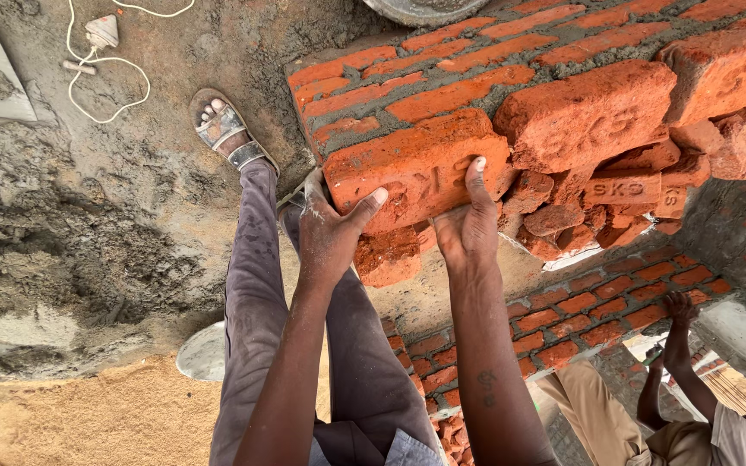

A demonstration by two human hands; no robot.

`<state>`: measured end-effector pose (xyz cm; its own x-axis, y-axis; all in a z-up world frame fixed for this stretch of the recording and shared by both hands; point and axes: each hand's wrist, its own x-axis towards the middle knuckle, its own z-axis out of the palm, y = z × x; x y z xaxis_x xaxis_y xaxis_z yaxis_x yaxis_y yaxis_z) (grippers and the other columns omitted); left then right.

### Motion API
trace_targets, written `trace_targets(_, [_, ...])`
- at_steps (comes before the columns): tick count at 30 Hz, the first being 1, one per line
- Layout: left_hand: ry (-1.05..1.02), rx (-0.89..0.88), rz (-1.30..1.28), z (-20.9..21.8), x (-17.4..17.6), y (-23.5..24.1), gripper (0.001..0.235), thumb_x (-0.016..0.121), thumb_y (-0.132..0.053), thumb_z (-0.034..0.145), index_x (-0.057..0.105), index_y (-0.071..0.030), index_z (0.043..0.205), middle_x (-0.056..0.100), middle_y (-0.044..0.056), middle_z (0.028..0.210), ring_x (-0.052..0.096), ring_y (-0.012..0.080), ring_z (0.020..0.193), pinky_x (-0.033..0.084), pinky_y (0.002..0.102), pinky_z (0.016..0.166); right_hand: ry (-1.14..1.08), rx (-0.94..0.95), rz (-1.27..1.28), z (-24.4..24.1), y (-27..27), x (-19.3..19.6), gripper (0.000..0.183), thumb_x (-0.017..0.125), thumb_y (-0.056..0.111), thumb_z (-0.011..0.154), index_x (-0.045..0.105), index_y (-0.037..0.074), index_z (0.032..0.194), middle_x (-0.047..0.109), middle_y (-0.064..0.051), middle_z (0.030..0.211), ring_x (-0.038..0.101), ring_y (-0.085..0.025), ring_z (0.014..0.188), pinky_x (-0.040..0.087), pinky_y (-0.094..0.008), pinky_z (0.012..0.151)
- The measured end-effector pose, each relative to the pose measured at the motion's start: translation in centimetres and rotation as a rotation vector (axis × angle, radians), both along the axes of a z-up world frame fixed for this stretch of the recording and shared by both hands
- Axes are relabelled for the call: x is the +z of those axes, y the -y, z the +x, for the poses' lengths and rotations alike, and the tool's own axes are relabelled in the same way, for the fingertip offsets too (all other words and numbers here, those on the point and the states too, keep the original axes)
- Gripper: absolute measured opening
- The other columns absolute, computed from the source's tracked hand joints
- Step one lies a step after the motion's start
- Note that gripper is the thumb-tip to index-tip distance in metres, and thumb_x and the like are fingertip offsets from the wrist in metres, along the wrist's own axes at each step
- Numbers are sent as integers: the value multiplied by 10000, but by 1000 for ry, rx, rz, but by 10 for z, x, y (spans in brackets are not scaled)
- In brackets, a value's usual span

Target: The person builds a brick wall by laying orange bricks on wet mortar, using a plumb bob on a string to check alignment, and manually adjusting the bricks' positions.

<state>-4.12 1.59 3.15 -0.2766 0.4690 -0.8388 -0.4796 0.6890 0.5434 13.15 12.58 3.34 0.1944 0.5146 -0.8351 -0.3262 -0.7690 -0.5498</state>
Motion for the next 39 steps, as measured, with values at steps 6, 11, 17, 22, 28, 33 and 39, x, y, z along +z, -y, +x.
trace_targets(6, [-8,-19,17,-6,-4,2,935,827,-457,798,380,65,1433,755,192,1059,793,219,886,665,361,774,-25,8,53,-1,1,0,276,798,249,905,695,67,1085,679,-73,1110,663,-275,1140,594,-504,1035])
trace_targets(11, [-16,-54,-6,-10,-3,1,924,839,-452,788,404,62,1420,766,195,1026,799,219,858,662,357,759,10,-6,14,-3,1,2,287,779,249,873,712,76,1091,685,-94,1158,676,-282,1130,590,-520,1013])
trace_targets(17, [2,-56,-13,-9,-4,2,913,825,-442,793,391,54,1426,766,194,1033,795,212,876,664,357,769,-2,-6,27,-7,3,1,455,792,265,890,620,41,1247,643,-137,1284,625,-315,1245,549,-549,1089])
trace_targets(22, [49,42,60,0,-13,4,943,812,-409,816,323,-4,1514,759,154,1148,770,227,1004,613,390,890,-16,-17,13,-13,3,6,673,798,277,836,506,36,1392,620,-156,1353,603,-324,1296,523,-597,1097])
trace_targets(28, [252,135,80,6,-27,5,964,852,-400,775,381,-56,1543,702,153,1341,688,238,1227,562,399,1032,-54,25,32,-8,0,5,736,819,244,846,464,23,1452,588,-175,1421,579,-325,1339,470,-543,1123])
trace_targets(33, [342,202,49,16,-33,5,1336,852,-483,743,-44,-54,1637,528,202,1515,533,272,1400,431,403,1151,-47,14,36,-7,-3,7,656,789,200,870,493,45,1435,594,-189,1422,594,-317,1334,478,-544,1126])
trace_targets(39, [344,330,132,24,-35,7,1386,854,-513,677,-29,-36,1633,488,226,1528,541,309,1397,436,430,1159,0,3,-3,-8,-8,6,527,747,215,901,563,37,1362,626,-173,1380,612,-314,1303,511,-582,1135])
